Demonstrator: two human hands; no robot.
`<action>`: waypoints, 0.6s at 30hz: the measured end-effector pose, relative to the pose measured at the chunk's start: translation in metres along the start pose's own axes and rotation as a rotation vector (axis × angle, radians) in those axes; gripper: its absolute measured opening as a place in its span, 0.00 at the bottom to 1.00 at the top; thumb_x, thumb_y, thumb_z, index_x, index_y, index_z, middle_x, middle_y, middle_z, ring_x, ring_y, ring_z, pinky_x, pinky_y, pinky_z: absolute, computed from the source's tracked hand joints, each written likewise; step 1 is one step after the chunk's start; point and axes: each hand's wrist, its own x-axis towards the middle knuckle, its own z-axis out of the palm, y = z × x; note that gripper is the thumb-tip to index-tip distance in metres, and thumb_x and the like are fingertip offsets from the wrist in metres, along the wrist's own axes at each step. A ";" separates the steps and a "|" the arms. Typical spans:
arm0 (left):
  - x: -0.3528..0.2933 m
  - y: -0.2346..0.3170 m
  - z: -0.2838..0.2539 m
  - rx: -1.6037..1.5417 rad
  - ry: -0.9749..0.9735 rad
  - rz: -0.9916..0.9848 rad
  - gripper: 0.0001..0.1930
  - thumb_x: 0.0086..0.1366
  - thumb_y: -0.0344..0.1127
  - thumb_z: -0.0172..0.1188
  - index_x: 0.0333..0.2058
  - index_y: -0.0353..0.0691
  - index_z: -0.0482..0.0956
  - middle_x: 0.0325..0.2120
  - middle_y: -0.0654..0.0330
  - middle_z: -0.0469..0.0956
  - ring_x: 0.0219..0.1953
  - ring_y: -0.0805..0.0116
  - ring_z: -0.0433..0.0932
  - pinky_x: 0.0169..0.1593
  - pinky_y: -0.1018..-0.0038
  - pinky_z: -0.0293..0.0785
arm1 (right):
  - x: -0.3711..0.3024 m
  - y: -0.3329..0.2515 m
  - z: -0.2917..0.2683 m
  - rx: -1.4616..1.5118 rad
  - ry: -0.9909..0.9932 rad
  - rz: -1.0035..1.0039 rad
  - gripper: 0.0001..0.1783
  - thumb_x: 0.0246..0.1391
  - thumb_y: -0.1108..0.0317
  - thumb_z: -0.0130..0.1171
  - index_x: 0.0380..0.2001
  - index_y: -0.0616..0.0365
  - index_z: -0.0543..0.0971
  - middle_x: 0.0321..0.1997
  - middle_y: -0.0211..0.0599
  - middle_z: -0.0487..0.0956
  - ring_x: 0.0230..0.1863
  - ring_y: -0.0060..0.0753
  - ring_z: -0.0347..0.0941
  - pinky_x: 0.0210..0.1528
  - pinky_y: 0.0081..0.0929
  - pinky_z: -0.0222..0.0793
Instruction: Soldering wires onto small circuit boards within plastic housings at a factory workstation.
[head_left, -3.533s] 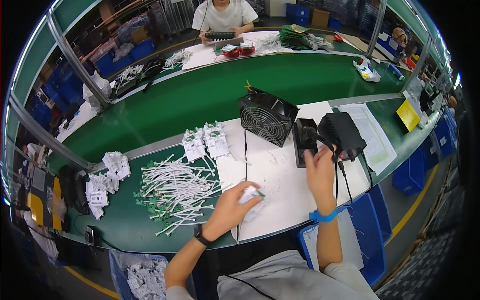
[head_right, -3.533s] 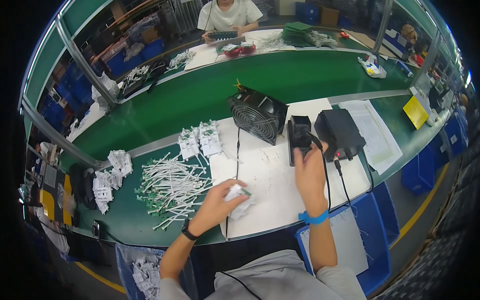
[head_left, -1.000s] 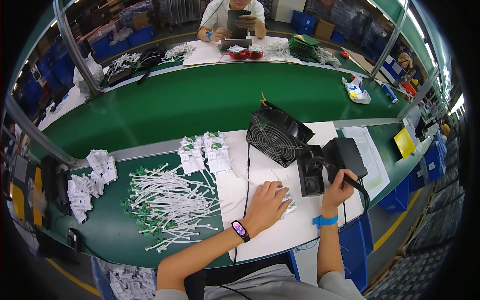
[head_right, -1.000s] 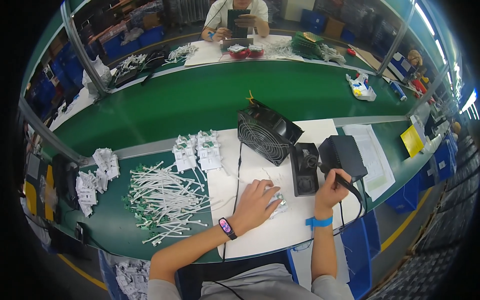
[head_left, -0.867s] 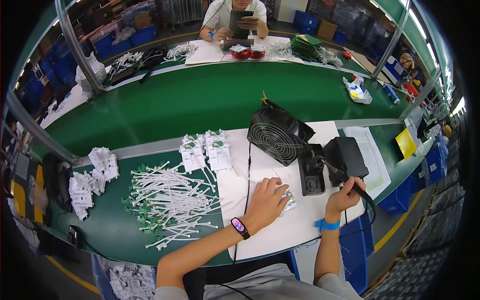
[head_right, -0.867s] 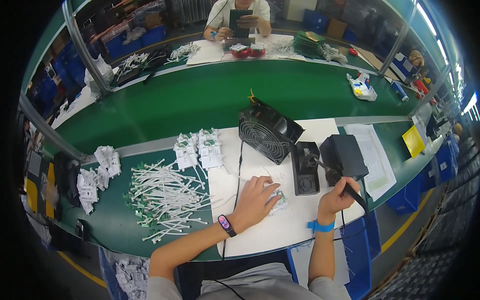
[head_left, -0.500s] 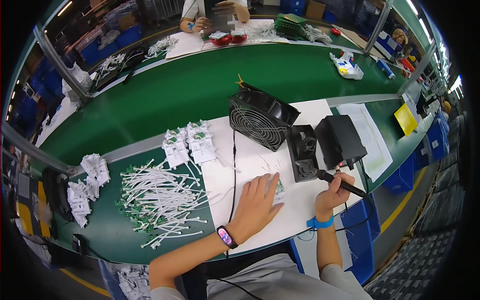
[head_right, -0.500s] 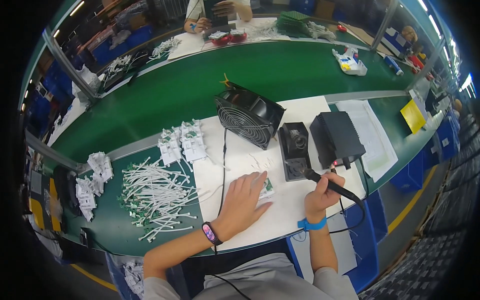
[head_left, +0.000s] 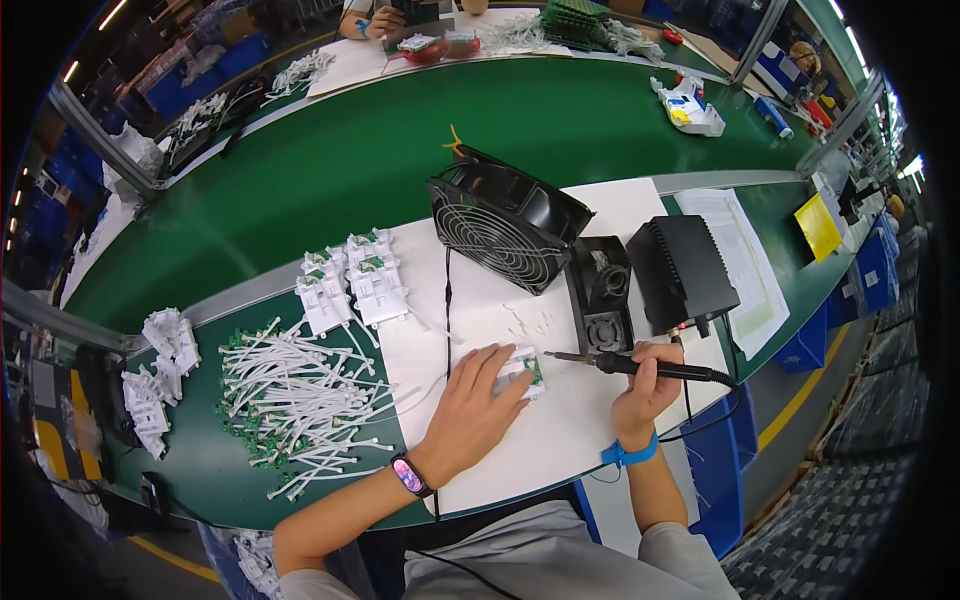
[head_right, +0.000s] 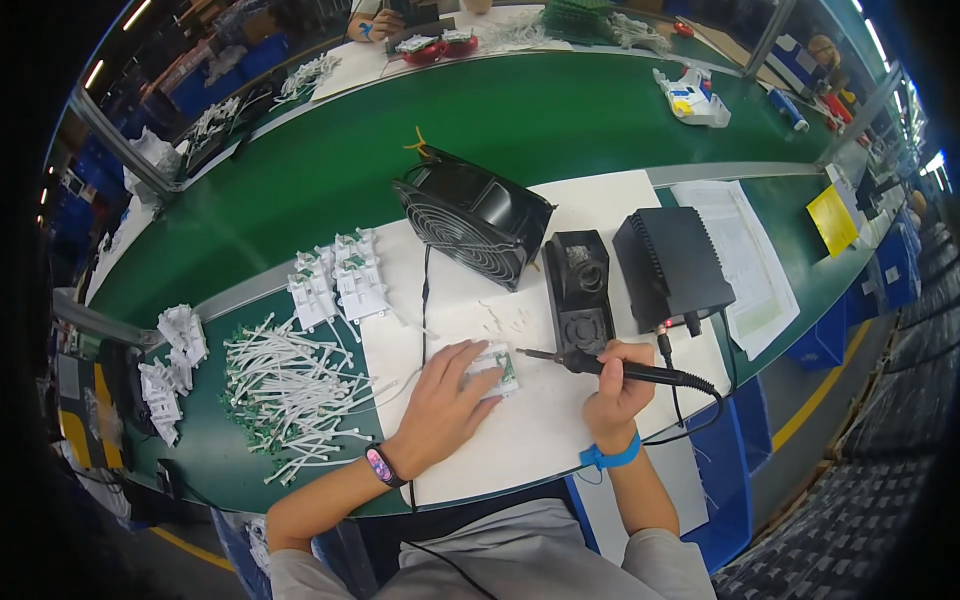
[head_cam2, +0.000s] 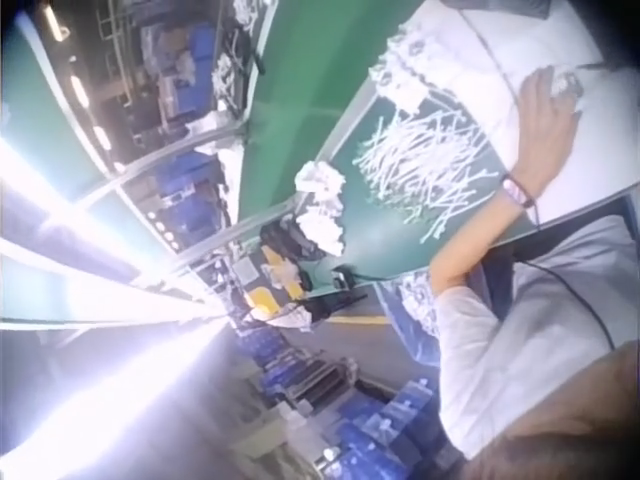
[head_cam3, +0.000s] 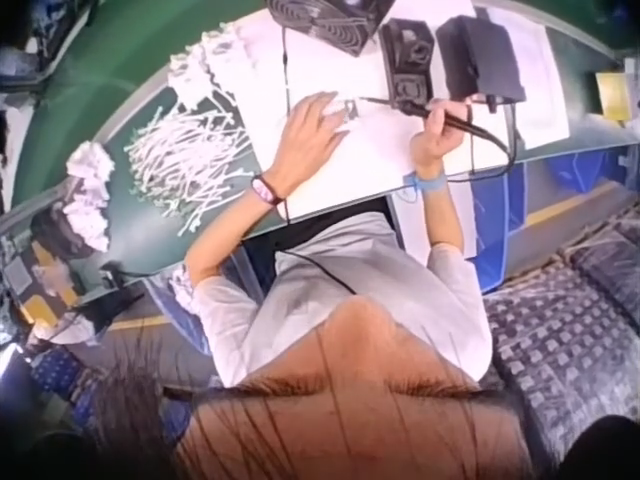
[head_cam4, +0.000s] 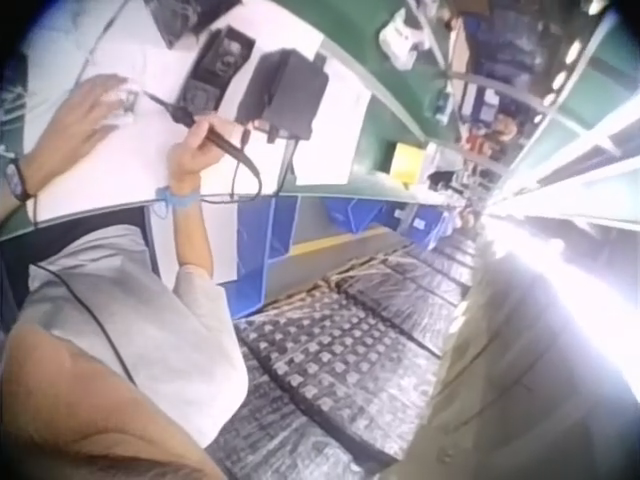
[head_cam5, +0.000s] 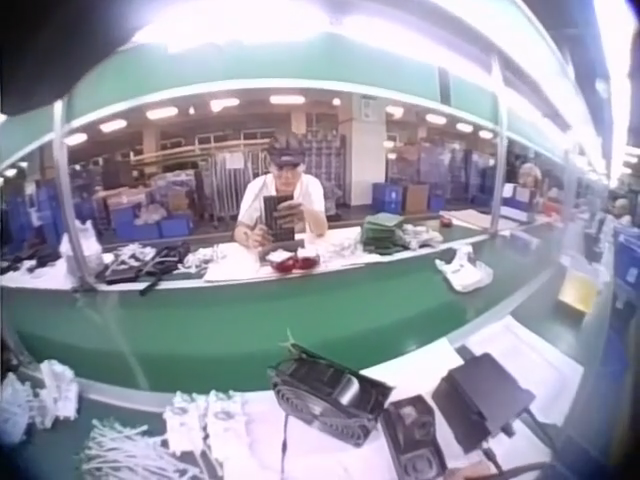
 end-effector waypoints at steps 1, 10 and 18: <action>0.000 0.000 0.001 0.009 -0.001 0.008 0.21 0.59 0.34 0.70 0.52 0.41 0.79 0.60 0.48 0.70 0.63 0.46 0.68 0.65 0.54 0.67 | 0.000 -0.001 0.000 -0.002 0.000 0.003 0.08 0.68 0.65 0.48 0.36 0.58 0.69 0.30 0.30 0.69 0.27 0.15 0.56 0.24 0.15 0.47; 0.001 -0.002 0.001 0.028 -0.024 0.034 0.21 0.60 0.33 0.69 0.53 0.43 0.81 0.60 0.47 0.70 0.62 0.45 0.68 0.65 0.52 0.66 | 0.000 -0.004 0.001 -0.011 -0.087 0.009 0.12 0.67 0.62 0.50 0.33 0.59 0.69 0.25 0.29 0.66 0.24 0.16 0.55 0.25 0.18 0.46; 0.001 -0.001 0.000 0.012 -0.006 0.037 0.21 0.59 0.33 0.69 0.53 0.43 0.81 0.60 0.46 0.71 0.62 0.45 0.69 0.65 0.52 0.66 | -0.003 -0.004 -0.003 0.074 -0.144 0.043 0.12 0.68 0.63 0.54 0.36 0.62 0.73 0.29 0.35 0.74 0.27 0.19 0.61 0.31 0.20 0.57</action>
